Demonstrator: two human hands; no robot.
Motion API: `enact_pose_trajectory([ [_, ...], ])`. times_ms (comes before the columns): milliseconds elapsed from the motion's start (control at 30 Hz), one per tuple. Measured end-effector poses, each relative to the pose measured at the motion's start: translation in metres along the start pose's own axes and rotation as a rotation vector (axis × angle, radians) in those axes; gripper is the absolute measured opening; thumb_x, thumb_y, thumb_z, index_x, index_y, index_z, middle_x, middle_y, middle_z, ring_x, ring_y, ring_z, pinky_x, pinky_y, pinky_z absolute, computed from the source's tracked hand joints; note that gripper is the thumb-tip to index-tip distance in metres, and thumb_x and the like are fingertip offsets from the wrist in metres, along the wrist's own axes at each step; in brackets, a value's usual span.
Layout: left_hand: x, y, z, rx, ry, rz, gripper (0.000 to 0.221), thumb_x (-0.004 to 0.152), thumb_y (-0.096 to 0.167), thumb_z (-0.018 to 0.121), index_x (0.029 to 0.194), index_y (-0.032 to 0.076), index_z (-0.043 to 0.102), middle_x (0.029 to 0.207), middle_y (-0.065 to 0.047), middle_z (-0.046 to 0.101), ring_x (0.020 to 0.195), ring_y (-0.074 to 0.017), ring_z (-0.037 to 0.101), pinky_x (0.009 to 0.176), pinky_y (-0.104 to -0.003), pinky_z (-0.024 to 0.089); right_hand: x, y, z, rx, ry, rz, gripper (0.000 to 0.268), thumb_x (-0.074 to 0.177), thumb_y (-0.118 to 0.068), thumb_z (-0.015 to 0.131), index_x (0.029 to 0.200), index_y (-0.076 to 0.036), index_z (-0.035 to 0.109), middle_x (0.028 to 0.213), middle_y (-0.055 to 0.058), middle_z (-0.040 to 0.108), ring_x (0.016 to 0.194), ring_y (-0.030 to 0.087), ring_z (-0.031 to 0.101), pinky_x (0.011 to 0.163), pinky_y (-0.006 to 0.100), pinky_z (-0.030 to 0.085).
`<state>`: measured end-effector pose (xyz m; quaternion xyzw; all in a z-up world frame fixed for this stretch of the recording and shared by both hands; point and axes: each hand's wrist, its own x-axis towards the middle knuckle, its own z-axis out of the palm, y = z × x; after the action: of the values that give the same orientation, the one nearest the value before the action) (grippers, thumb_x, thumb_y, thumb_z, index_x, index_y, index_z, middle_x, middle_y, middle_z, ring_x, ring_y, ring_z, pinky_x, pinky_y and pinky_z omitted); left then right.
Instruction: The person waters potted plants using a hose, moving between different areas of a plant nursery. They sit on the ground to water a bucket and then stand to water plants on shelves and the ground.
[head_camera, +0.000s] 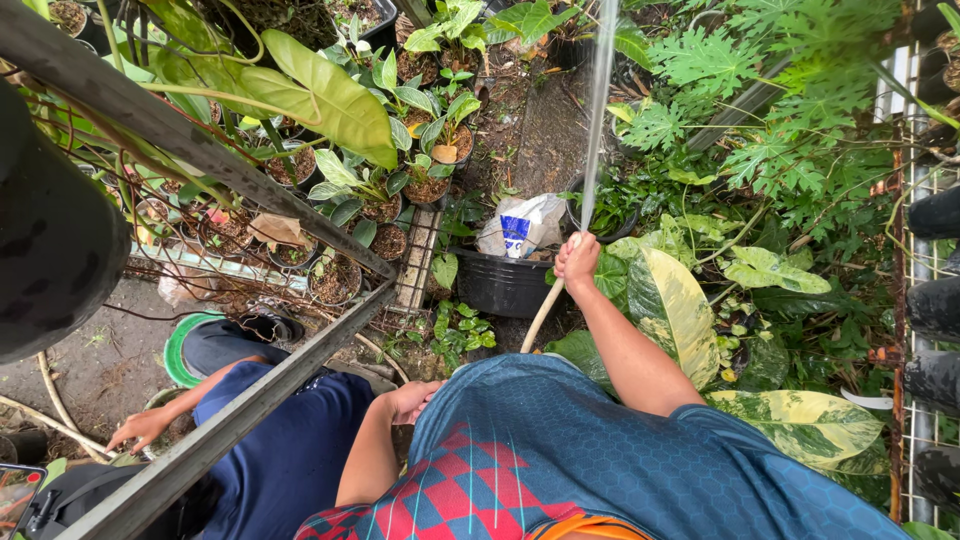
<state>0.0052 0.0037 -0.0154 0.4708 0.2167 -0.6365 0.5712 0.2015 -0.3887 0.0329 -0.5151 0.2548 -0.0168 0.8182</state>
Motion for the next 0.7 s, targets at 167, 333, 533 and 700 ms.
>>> enact_pose_trajectory([
  [167,0.000,0.001,-0.002,-0.004,-0.003,0.006,0.056,0.105,0.052,0.051,0.058,0.023,0.041,0.050,0.011,0.033,0.042,-0.0062,0.029,0.045,-0.024,0.028,0.002,0.002,-0.005,0.030,0.005,-0.013,0.045,0.103,-0.039,0.028,0.068,-0.012,0.035,0.050,0.004,0.032,0.035,0.014,0.022,0.032,0.031,0.015],
  [333,0.002,0.005,-0.003,0.040,0.030,-0.006,0.058,0.105,0.054,0.050,0.057,0.023,0.039,0.051,0.011,0.032,0.043,-0.0069,0.031,0.047,-0.025,0.032,0.007,0.002,-0.009,0.048,0.030,0.006,0.045,0.103,-0.040,0.028,0.069,-0.012,0.036,0.050,0.004,0.032,0.035,0.014,0.022,0.033,0.032,0.017],
  [533,0.006,0.007,-0.003,0.063,0.060,0.020,0.059,0.102,0.055,0.053,0.055,0.023,0.040,0.049,0.009,0.035,0.041,-0.0066,0.031,0.044,-0.025,0.030,0.018,0.005,-0.021,0.083,0.130,0.070,0.052,0.105,-0.051,0.029,0.069,-0.014,0.036,0.051,0.001,0.032,0.037,0.014,0.023,0.034,0.033,0.017],
  [700,0.031,-0.007,0.006,0.353,0.537,0.332,0.040,0.094,0.041,0.059,0.069,0.011,0.066,0.063,-0.005,0.062,0.061,-0.0231,0.059,0.059,-0.038,0.045,0.025,-0.011,-0.044,0.132,0.192,0.149,0.059,0.103,-0.066,0.026,0.073,-0.018,0.040,0.054,-0.003,0.031,0.041,0.013,0.026,0.037,0.033,0.021],
])
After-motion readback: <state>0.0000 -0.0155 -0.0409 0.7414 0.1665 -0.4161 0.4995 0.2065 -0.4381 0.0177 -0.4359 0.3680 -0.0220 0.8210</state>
